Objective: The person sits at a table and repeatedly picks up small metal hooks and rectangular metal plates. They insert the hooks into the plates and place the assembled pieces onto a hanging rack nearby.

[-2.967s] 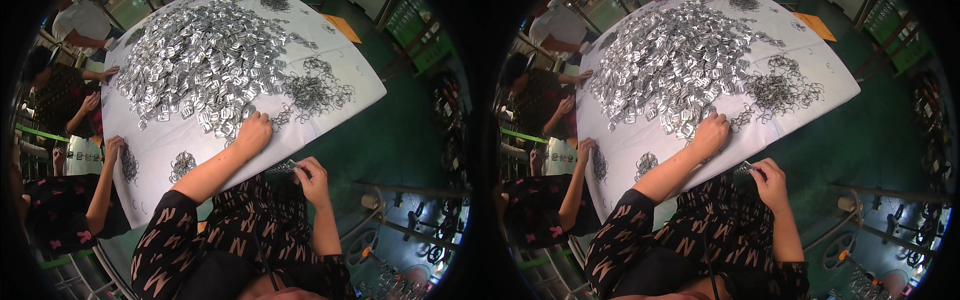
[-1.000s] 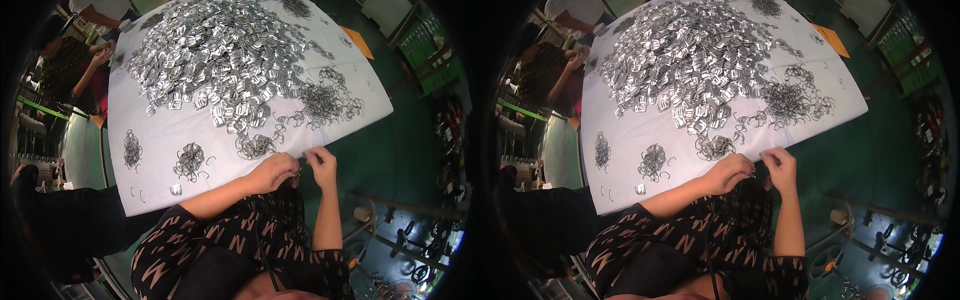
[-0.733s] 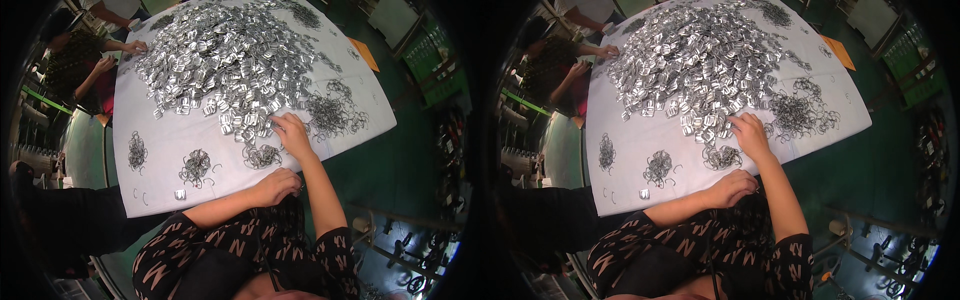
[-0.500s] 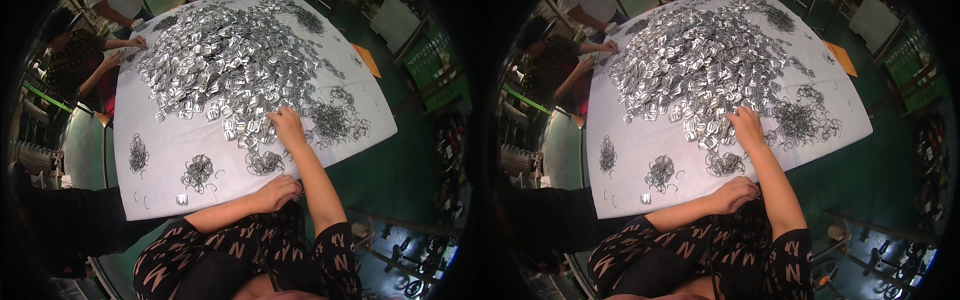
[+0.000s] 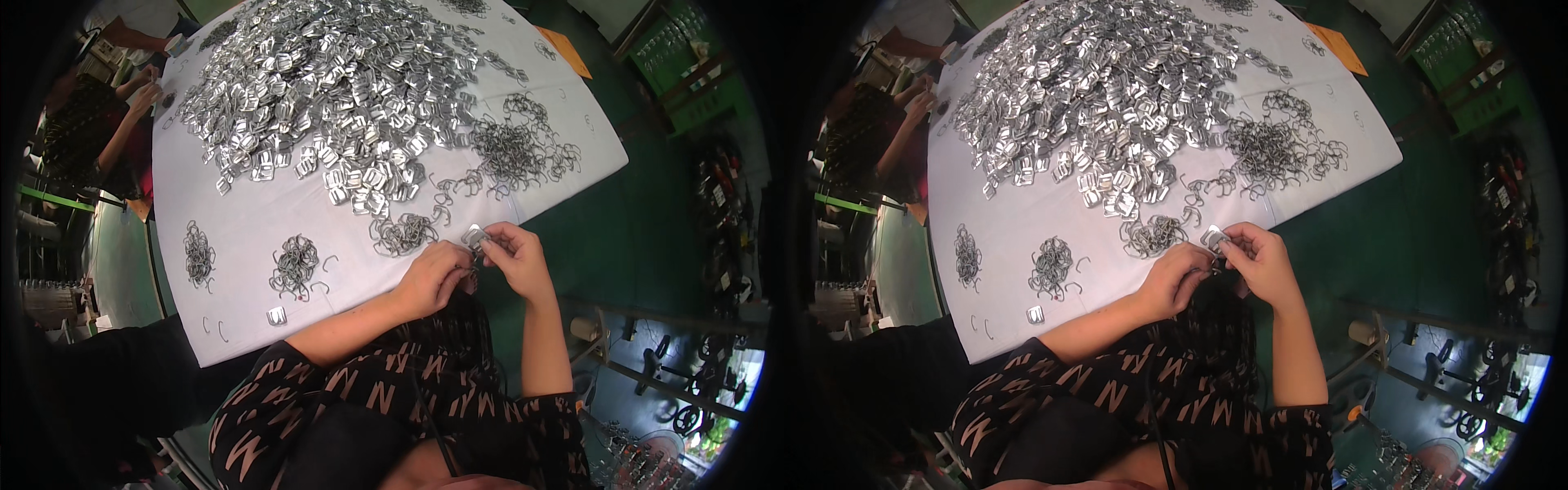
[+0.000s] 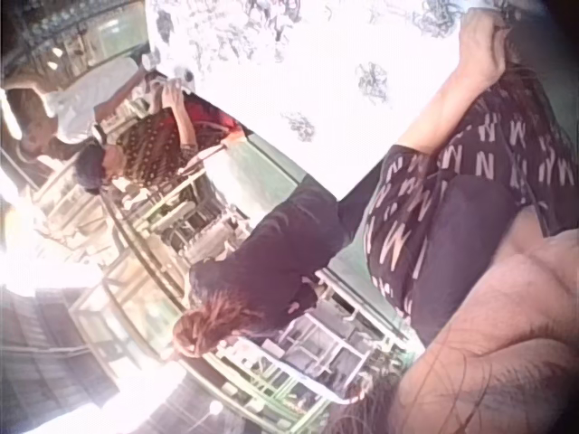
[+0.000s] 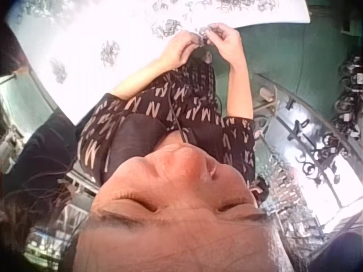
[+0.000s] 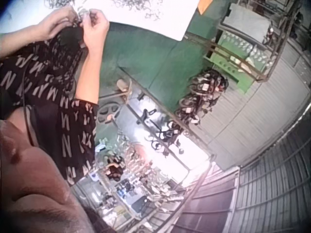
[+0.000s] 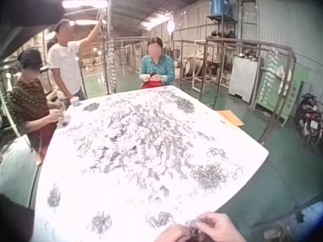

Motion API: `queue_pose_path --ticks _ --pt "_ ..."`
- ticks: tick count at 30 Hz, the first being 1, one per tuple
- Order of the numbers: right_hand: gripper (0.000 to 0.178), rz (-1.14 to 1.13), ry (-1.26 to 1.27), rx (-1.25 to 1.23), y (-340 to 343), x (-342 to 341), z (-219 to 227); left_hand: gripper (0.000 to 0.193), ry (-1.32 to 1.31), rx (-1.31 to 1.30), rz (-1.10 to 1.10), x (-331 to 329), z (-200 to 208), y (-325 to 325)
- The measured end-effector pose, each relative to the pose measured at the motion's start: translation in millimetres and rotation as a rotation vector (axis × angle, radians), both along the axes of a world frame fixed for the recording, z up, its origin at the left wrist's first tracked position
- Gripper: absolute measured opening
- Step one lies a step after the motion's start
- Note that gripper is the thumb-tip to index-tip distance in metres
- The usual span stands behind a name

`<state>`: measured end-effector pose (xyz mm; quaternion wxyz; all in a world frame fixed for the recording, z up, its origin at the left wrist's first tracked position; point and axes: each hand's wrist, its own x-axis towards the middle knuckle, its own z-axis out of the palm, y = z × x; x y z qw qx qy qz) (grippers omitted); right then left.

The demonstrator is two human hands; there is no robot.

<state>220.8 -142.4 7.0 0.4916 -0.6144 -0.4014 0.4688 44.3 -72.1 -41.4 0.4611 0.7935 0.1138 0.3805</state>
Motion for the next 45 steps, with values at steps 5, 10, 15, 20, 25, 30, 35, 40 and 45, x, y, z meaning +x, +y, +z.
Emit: queue_pose_path --ticks 5,10,15,20,25,30,35,40,45 --pt "0.012 -0.048 -0.079 0.082 -26.0 -13.3 4.7 0.018 0.025 -0.031 0.028 -4.9 -2.0 -12.9" --pt "0.006 -0.098 -0.316 0.123 -44.8 -18.4 -6.4 0.017 0.091 -0.019 0.025 -3.9 -11.2 -22.5" --pt "0.005 -0.087 -0.307 0.175 -48.8 -25.5 -9.6 0.021 0.076 -0.026 0.005 -16.8 -19.2 -18.1" --pt "0.006 -0.157 -0.316 0.174 -53.3 -22.0 -10.4 0.037 0.321 0.495 0.281 -23.3 -14.7 14.4" --pt "0.005 -0.166 -0.288 0.176 -52.5 -21.0 -21.2 0.039 0.476 0.555 0.369 -20.8 -36.7 31.6" --pt "0.007 -0.136 -0.259 0.165 -58.6 -19.0 -26.7 0.028 0.431 0.524 0.350 -42.3 -43.1 33.5" --pt "0.005 -0.123 -0.272 0.172 -55.7 -21.8 -28.0 0.024 0.441 0.529 0.458 -93.8 -41.2 36.0" --pt "0.005 -0.122 -0.332 0.168 -50.9 -24.0 -25.5 0.016 0.432 0.499 0.498 -118.6 -6.9 46.7" --pt "0.006 -0.118 -0.375 0.188 -47.3 -30.9 -20.2 0.014 0.543 0.398 0.643 -129.5 -2.2 68.0"
